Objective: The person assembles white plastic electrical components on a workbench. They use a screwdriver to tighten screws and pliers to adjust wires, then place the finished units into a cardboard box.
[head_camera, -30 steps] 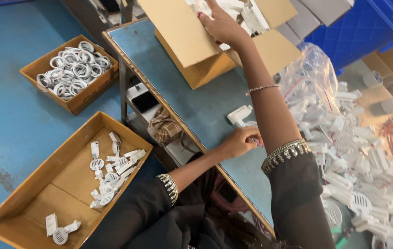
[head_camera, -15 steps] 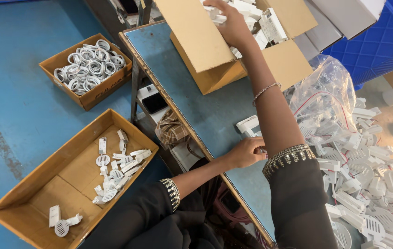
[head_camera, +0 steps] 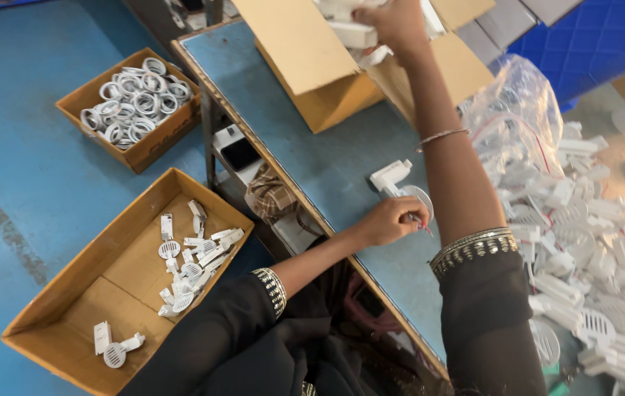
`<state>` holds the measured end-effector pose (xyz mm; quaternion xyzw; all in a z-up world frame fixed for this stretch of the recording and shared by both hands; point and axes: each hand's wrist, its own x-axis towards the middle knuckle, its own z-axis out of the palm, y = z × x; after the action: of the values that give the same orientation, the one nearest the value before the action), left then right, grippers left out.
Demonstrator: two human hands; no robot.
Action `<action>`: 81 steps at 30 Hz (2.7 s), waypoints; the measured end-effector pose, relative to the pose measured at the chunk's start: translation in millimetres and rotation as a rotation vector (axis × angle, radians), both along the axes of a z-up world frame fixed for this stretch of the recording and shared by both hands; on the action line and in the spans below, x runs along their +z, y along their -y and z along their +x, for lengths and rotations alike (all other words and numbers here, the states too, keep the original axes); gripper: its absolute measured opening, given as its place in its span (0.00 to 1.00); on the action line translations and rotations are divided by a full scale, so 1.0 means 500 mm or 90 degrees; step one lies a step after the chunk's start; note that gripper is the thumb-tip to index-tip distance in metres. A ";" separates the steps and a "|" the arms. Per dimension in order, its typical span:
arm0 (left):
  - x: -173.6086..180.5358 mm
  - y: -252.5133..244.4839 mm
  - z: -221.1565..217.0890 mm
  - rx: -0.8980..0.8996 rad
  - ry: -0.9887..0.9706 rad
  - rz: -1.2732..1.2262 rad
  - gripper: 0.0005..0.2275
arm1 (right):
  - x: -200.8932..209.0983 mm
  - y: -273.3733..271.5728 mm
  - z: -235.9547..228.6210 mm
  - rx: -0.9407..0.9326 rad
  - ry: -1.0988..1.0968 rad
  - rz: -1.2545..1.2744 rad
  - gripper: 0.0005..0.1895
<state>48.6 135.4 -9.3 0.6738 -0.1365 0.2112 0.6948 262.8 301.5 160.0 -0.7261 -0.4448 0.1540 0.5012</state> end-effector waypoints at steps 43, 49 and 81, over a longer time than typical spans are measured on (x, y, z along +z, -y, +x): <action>0.041 0.006 -0.024 0.062 0.016 0.247 0.03 | -0.179 1.049 -0.307 -0.591 -0.055 0.200 0.19; 0.024 0.007 -0.030 0.032 0.030 0.286 0.03 | -0.283 1.038 -0.478 -0.524 -0.390 0.217 0.17; 0.022 0.166 -0.134 -0.063 -0.112 0.121 0.04 | -0.242 1.010 -0.479 -0.560 0.304 -0.200 0.11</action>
<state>-18.3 52.4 1.8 0.7449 -0.1272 0.1027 0.6468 23.2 -203.6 39.2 -0.9256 -0.1712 -0.1760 0.2882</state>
